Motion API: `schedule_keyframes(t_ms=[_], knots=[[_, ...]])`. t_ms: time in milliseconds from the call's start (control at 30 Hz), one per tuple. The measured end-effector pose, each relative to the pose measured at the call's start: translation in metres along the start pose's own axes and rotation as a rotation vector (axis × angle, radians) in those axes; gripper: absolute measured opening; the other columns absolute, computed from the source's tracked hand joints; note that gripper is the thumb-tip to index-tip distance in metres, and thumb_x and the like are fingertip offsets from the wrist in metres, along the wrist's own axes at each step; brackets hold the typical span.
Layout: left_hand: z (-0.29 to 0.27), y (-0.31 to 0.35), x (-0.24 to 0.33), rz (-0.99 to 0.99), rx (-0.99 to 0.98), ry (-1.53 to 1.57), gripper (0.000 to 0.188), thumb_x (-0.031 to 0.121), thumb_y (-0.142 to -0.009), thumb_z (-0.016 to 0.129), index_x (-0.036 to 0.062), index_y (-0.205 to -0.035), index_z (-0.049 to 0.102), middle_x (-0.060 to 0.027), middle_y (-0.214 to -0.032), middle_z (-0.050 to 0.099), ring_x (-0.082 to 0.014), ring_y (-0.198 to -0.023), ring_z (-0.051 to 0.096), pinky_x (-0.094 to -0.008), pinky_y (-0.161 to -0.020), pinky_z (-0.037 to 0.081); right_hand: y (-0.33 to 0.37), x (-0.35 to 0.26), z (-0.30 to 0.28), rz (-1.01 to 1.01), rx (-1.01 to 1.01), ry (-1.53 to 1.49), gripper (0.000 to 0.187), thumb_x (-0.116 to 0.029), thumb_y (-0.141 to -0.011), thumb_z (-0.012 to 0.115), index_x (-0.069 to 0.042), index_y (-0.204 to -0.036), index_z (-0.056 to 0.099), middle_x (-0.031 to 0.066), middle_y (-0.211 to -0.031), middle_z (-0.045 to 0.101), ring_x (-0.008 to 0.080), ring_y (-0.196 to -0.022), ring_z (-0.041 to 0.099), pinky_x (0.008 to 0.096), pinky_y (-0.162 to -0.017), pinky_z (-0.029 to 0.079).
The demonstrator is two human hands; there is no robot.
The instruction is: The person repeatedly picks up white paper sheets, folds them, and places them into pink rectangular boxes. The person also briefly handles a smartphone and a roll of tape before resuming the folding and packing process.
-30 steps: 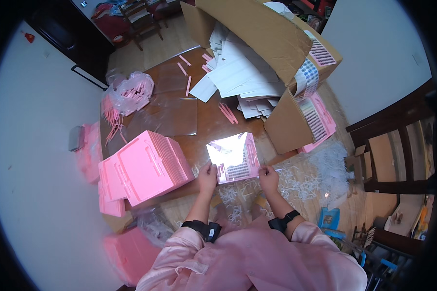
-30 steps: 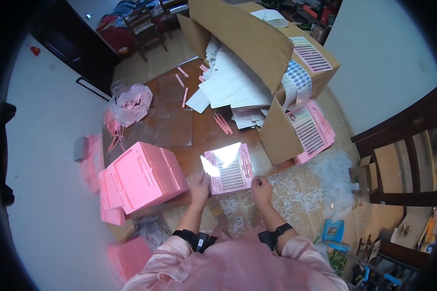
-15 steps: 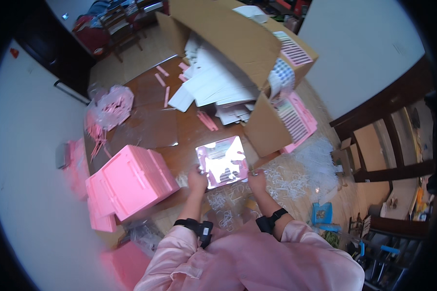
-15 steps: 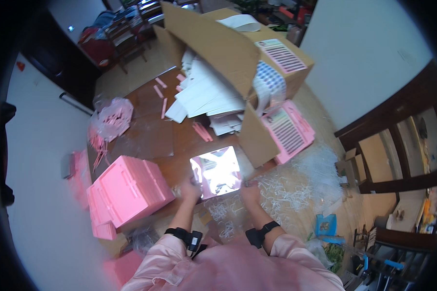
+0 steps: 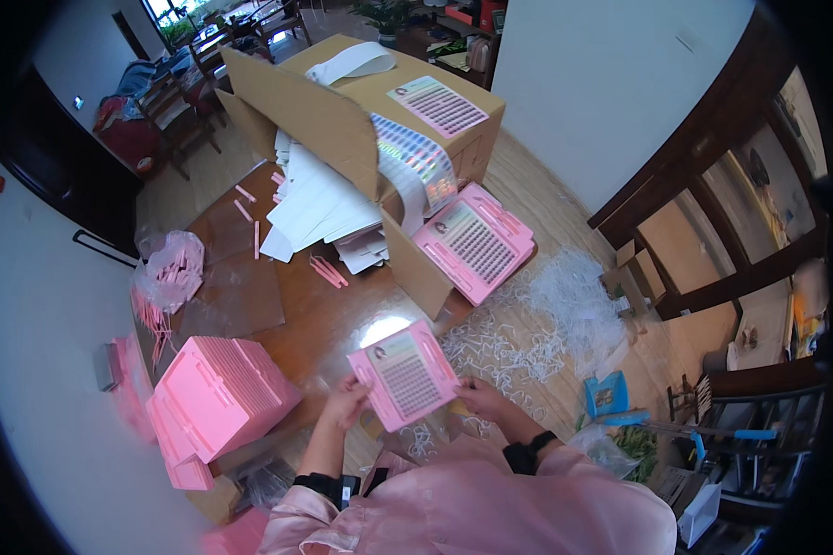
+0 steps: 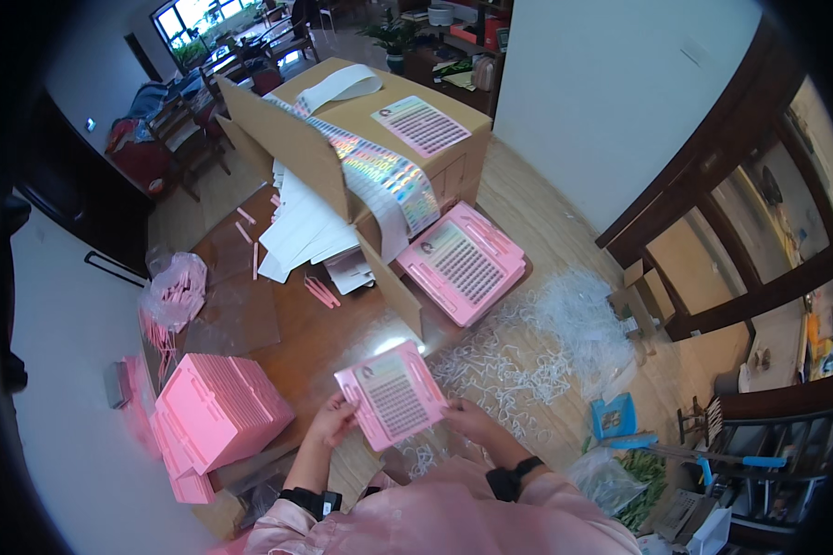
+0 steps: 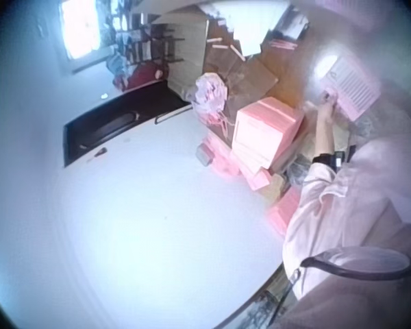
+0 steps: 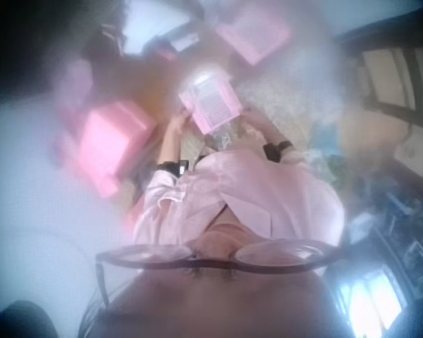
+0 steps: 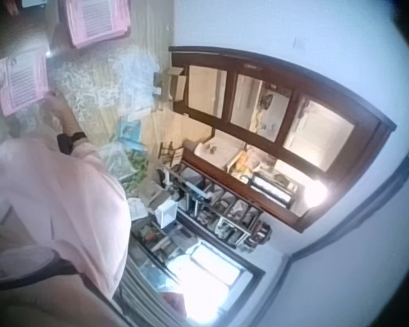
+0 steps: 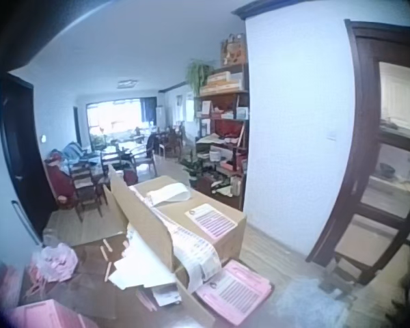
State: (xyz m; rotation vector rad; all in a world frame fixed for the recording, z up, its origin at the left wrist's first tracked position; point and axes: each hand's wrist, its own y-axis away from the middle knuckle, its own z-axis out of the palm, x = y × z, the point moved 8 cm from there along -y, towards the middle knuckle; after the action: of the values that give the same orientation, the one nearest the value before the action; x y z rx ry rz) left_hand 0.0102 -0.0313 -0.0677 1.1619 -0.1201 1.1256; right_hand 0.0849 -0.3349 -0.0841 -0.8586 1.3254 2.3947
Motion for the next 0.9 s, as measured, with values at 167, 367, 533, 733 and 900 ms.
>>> schedule_keyframes(t_ms=[167,367,533,733,900], knots=[[0.129,0.012,-0.038,-0.200,-0.249,-0.167,0.033,0.011,-0.098,0.068,0.0063,-0.130,0.063,-0.0042,-0.114,0.071,-0.0166,-0.102,0.069,-0.0331,-0.088,0.058,0.093,-0.001,-0.104,-0.009,0.173,-0.019,0.023,-0.026,-0.095,0.073,-0.007,-0.107,0.067,-0.0067,-0.074,0.052,0.0040,-0.058,0.042,0.0215,-0.049,0.033],[0.279,-0.029,-0.004,0.093,-0.291,-0.127,0.031,0.015,-0.100,0.066,0.0049,-0.129,0.061,-0.0025,-0.111,0.072,-0.0125,-0.096,0.068,-0.0285,-0.085,0.056,0.174,-0.139,-0.168,-0.379,0.444,0.061,0.024,-0.020,-0.095,0.072,-0.007,-0.114,0.067,-0.0086,-0.073,0.053,0.0022,-0.054,0.037,0.0196,-0.048,0.030],[0.300,-0.067,0.062,0.526,0.179,0.048,0.038,0.019,-0.106,0.055,0.0017,-0.140,0.051,-0.0067,-0.125,0.066,-0.0143,-0.114,0.062,-0.0314,-0.096,0.051,0.101,-0.285,-0.147,-0.583,0.365,0.245,0.028,-0.017,-0.098,0.067,0.000,-0.121,0.067,-0.0044,-0.082,0.063,0.0034,-0.064,0.050,0.0205,-0.056,0.038],[0.302,-0.128,0.078,0.596,0.248,0.055,0.059,0.024,-0.110,0.038,0.0101,-0.163,0.016,-0.0159,-0.165,0.021,-0.0277,-0.148,0.031,-0.0387,-0.121,0.028,-0.005,-0.356,-0.146,-0.813,0.679,0.742,0.028,-0.025,-0.095,0.070,-0.001,-0.110,0.071,0.0082,-0.086,0.069,0.0194,-0.072,0.061,0.0329,-0.067,0.049],[0.299,-0.153,0.081,0.620,0.307,-0.104,0.071,0.028,-0.110,0.038,0.0137,-0.164,-0.006,-0.0208,-0.170,0.007,-0.0325,-0.156,0.014,-0.0415,-0.125,0.021,-0.028,-0.357,-0.151,-0.899,0.795,0.909,0.044,-0.033,-0.094,0.068,0.003,-0.121,0.067,0.0204,-0.108,0.071,0.0328,-0.097,0.068,0.0423,-0.088,0.053]])
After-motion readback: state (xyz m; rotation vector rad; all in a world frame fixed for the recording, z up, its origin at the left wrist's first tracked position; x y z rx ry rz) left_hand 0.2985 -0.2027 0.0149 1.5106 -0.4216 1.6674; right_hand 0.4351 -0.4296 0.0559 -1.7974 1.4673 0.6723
